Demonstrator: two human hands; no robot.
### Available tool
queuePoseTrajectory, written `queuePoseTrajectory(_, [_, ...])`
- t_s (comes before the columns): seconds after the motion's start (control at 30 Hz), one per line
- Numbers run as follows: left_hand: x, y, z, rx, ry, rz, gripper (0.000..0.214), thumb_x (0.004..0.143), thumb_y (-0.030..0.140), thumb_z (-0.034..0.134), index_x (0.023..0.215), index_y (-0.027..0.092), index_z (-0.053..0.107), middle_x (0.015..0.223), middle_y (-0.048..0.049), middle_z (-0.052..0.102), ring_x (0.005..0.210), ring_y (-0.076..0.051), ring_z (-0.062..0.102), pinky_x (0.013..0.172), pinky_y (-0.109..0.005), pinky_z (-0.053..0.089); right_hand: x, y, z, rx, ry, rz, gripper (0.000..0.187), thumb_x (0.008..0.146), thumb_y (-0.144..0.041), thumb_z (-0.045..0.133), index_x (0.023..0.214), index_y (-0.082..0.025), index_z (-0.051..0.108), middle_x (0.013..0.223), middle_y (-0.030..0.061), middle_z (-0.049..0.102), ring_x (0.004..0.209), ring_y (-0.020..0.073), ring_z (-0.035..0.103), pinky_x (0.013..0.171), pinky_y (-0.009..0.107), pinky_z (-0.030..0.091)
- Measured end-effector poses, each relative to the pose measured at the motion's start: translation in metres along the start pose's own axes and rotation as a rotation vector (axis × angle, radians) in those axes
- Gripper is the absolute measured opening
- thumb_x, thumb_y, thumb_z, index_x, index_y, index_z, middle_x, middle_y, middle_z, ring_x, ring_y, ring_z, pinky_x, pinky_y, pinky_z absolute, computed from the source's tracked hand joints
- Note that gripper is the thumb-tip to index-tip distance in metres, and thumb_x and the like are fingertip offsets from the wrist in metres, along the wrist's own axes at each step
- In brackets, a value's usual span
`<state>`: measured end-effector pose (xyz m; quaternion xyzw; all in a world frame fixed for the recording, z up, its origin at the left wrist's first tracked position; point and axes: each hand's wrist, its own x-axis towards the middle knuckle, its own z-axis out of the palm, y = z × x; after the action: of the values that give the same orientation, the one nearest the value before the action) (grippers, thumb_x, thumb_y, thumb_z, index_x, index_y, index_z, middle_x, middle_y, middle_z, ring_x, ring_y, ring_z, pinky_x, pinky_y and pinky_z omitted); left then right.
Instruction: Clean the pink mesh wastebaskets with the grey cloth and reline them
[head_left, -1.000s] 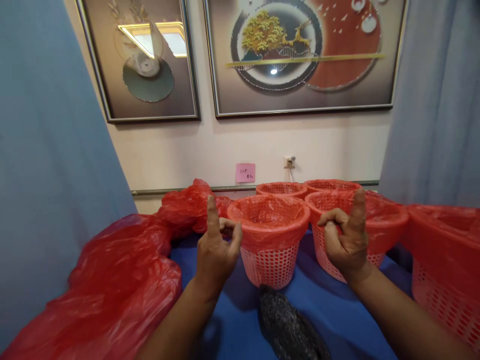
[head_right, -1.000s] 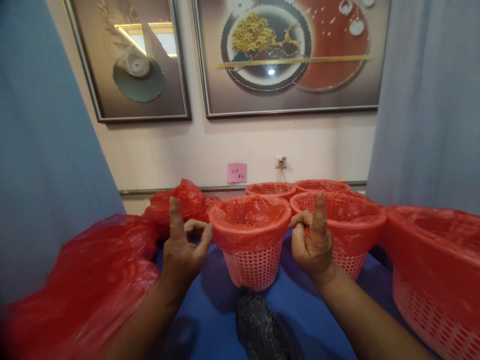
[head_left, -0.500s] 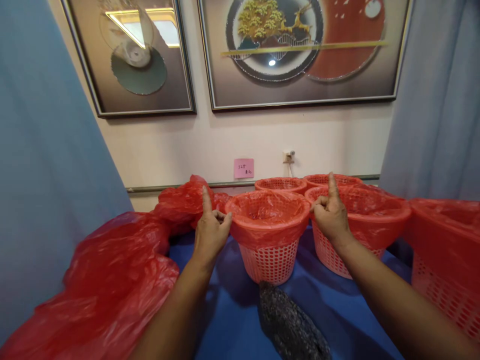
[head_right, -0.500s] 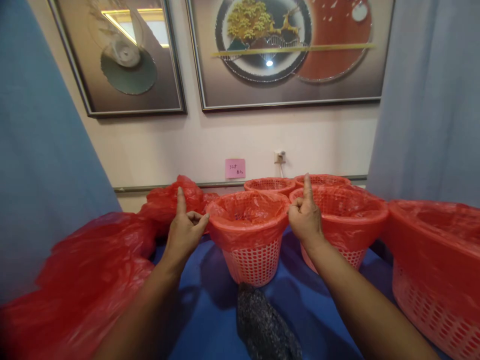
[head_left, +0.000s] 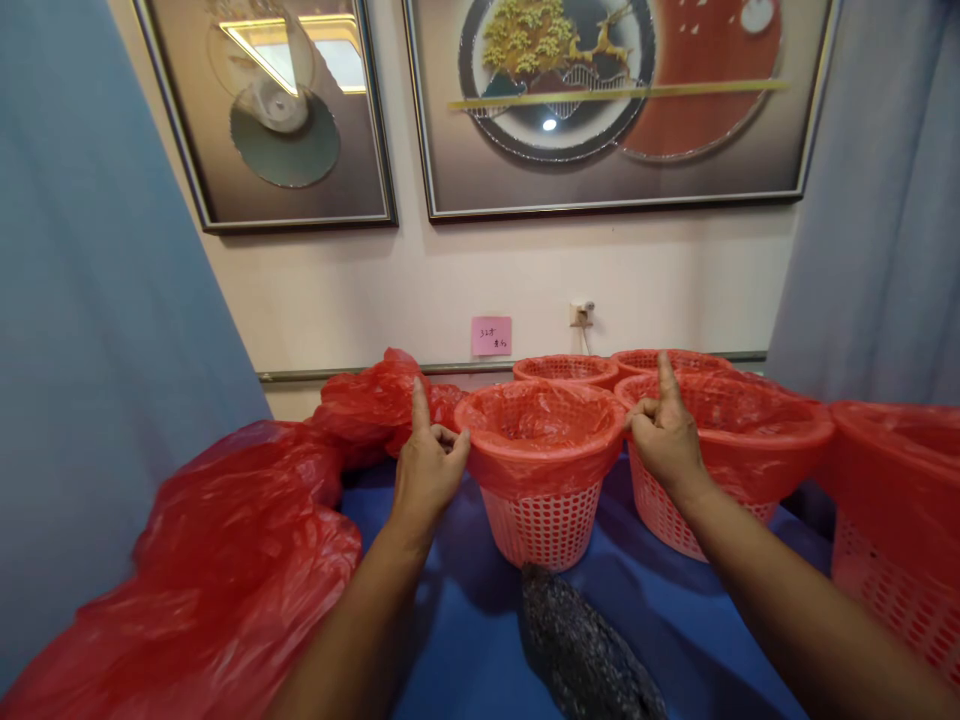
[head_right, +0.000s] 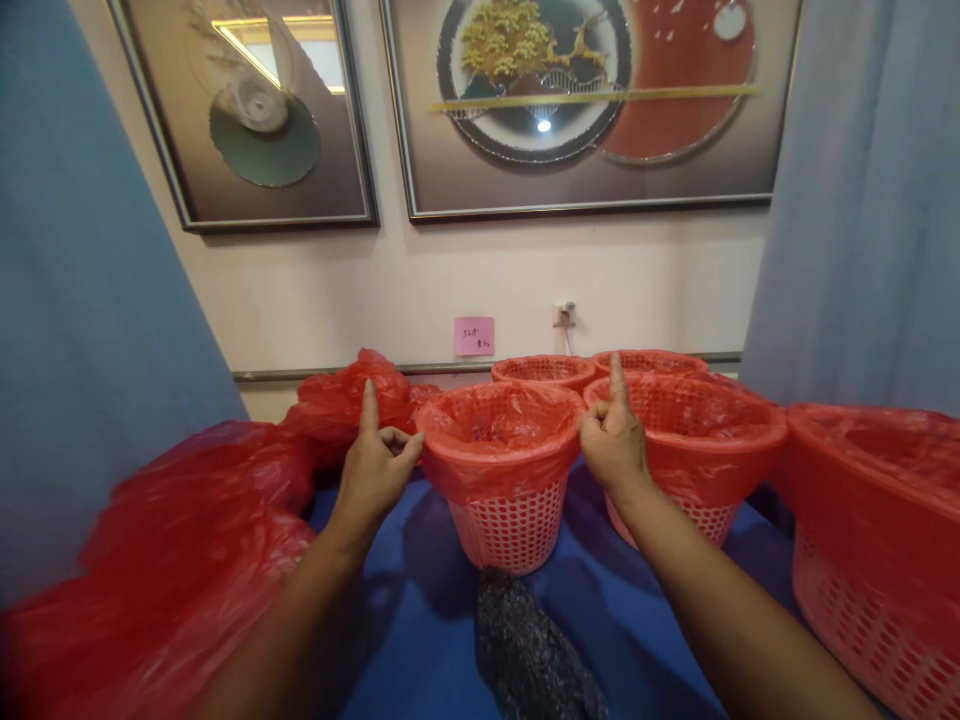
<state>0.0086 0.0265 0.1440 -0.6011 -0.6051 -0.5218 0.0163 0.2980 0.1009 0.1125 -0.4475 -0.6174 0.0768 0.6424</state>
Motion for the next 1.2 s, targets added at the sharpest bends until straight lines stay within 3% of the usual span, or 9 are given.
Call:
queuePoseTrajectory(0.27, [-0.014, -0.013, 0.007, -0.091, 0.058, -0.054, 0.099, 0.086, 0.030, 0.062, 0.163, 0.012, 0.004, 0.071, 0.0043, 0.068, 0.064, -0.015, 0.066, 0.067, -0.028, 0.051, -0.019, 0.014, 0.003, 0.165, 0.004, -0.015, 0.092, 0.080, -0.013, 0.050, 0.164, -0.021, 0.013, 0.066, -0.0054, 0.061, 0.059, 0.0157, 0.058, 0.065, 0.031, 0.051])
queuePoseTrajectory(0.4, [-0.037, -0.037, 0.021, -0.170, 0.097, -0.070, 0.073, 0.087, 0.031, 0.060, 0.154, 0.013, 0.036, 0.080, 0.0008, 0.070, 0.071, -0.015, 0.068, 0.072, -0.029, 0.055, -0.057, 0.029, 0.015, 0.340, 0.047, -0.025, 0.078, 0.087, -0.019, 0.053, 0.159, -0.025, 0.026, 0.096, 0.0042, 0.068, 0.070, 0.0137, 0.061, 0.067, 0.030, 0.054])
queuePoseTrajectory(0.53, [-0.066, -0.066, 0.039, -0.144, 0.085, -0.072, 0.046, 0.090, 0.031, 0.057, 0.133, 0.014, 0.057, 0.096, -0.0072, 0.074, 0.078, -0.018, 0.071, 0.072, -0.032, 0.058, -0.113, 0.048, 0.036, 0.330, 0.093, -0.026, 0.065, 0.092, -0.025, 0.055, 0.155, -0.026, 0.035, 0.130, 0.0140, 0.058, 0.097, 0.0189, 0.064, 0.085, 0.039, 0.056])
queuePoseTrajectory(0.6, [-0.078, -0.071, 0.043, -0.057, 0.153, 0.047, 0.042, 0.092, 0.031, 0.059, 0.131, 0.016, 0.057, 0.113, -0.0124, 0.072, 0.092, -0.022, 0.071, 0.077, -0.036, 0.059, -0.138, 0.057, 0.046, 0.257, 0.068, -0.013, 0.063, 0.094, -0.027, 0.054, 0.154, -0.025, 0.035, 0.135, 0.0157, 0.055, 0.105, 0.0224, 0.063, 0.086, 0.041, 0.056])
queuePoseTrajectory(0.7, [-0.083, -0.060, 0.043, 0.123, 0.269, 0.365, 0.053, 0.092, 0.033, 0.066, 0.140, 0.018, 0.051, 0.137, -0.0176, 0.060, 0.126, -0.030, 0.060, 0.100, -0.047, 0.053, -0.163, 0.067, 0.057, 0.155, 0.003, -0.023, 0.061, 0.096, -0.027, 0.052, 0.154, -0.024, 0.035, 0.141, 0.0170, 0.051, 0.114, 0.0263, 0.060, 0.087, 0.046, 0.056])
queuePoseTrajectory(0.83, [-0.069, -0.028, 0.040, 0.320, 0.124, 0.741, 0.074, 0.089, 0.037, 0.073, 0.151, 0.019, 0.039, 0.148, -0.0199, 0.052, 0.143, -0.034, 0.043, 0.117, -0.053, 0.036, -0.172, 0.070, 0.056, 0.097, -0.095, -0.102, 0.055, 0.098, -0.025, 0.048, 0.152, -0.023, 0.037, 0.146, 0.0171, 0.047, 0.128, 0.0291, 0.054, 0.093, 0.049, 0.056])
queuePoseTrajectory(0.97, [-0.047, -0.011, 0.040, 0.415, -0.027, 0.872, 0.063, 0.092, 0.029, 0.067, 0.149, 0.018, 0.042, 0.140, -0.0172, 0.061, 0.137, -0.033, 0.050, 0.118, -0.052, 0.029, -0.169, 0.067, 0.049, 0.085, -0.110, -0.126, 0.049, 0.098, -0.022, 0.046, 0.148, -0.022, 0.044, 0.145, 0.0161, 0.049, 0.130, 0.0272, 0.053, 0.092, 0.044, 0.058])
queuePoseTrajectory(1.07, [-0.035, -0.008, 0.035, 0.395, -0.008, 0.918, 0.047, 0.094, 0.016, 0.059, 0.141, 0.017, 0.051, 0.121, -0.0133, 0.069, 0.116, -0.027, 0.062, 0.113, -0.049, 0.034, -0.167, 0.065, 0.047, 0.083, -0.110, -0.133, 0.046, 0.098, -0.021, 0.045, 0.145, -0.023, 0.047, 0.143, 0.0151, 0.051, 0.131, 0.0267, 0.053, 0.095, 0.045, 0.057])
queuePoseTrajectory(1.2, [-0.027, -0.006, 0.026, 0.340, 0.019, 0.952, 0.035, 0.093, 0.011, 0.056, 0.127, 0.020, 0.060, 0.103, -0.0083, 0.069, 0.098, -0.023, 0.062, 0.100, -0.044, 0.045, -0.170, 0.063, 0.048, 0.088, -0.159, -0.146, 0.045, 0.098, -0.018, 0.044, 0.142, -0.023, 0.049, 0.141, 0.0143, 0.052, 0.132, 0.0262, 0.052, 0.098, 0.047, 0.057])
